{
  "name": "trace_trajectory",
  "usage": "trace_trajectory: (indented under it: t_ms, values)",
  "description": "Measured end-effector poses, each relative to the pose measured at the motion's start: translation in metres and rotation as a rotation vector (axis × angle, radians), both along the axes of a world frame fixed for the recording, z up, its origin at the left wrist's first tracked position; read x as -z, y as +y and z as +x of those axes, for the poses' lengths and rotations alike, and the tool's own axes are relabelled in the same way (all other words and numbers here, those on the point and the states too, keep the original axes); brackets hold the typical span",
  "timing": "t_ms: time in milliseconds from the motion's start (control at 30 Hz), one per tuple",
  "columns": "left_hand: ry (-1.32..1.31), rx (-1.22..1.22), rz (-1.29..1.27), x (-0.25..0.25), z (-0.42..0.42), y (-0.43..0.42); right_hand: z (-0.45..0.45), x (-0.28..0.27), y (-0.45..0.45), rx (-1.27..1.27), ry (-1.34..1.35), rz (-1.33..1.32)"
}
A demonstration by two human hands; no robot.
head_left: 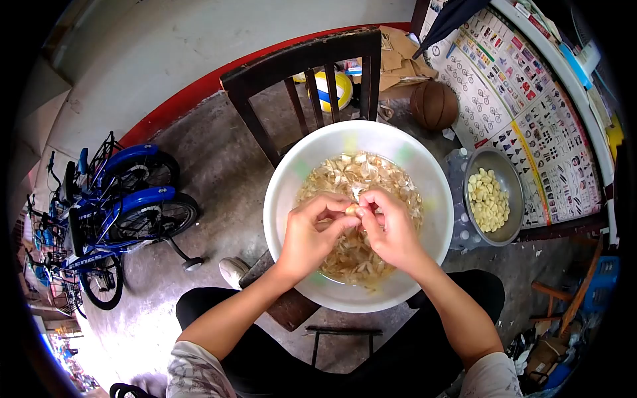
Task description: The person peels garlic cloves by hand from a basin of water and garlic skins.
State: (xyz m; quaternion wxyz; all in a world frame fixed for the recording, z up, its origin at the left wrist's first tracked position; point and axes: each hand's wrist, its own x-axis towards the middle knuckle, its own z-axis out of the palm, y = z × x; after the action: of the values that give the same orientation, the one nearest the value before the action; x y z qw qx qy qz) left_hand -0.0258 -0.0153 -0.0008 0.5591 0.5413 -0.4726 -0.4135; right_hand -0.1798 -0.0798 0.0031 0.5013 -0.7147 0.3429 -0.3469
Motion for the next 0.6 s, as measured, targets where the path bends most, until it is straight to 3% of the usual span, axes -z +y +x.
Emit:
trace_trajectory:
  t_ms: [33, 100, 233, 600]
  values:
    - [0.0, 0.0, 0.001, -0.001, 0.001, 0.0, -0.001, 0.002, -0.001, -0.004, -0.002, -0.029]
    - [0.331, 0.037, 0.185, -0.005, 0.004, 0.0, -0.001, 0.001, -0.002, -0.014, -0.005, -0.049]
    - [0.344, 0.024, 0.207, -0.013, 0.003, -0.001, 0.0, -0.006, -0.001, -0.065, 0.021, -0.182]
    - [0.662, -0.097, 0.403, -0.013, 0.003, 0.002, -0.001, -0.012, -0.004, -0.165, 0.067, -0.214]
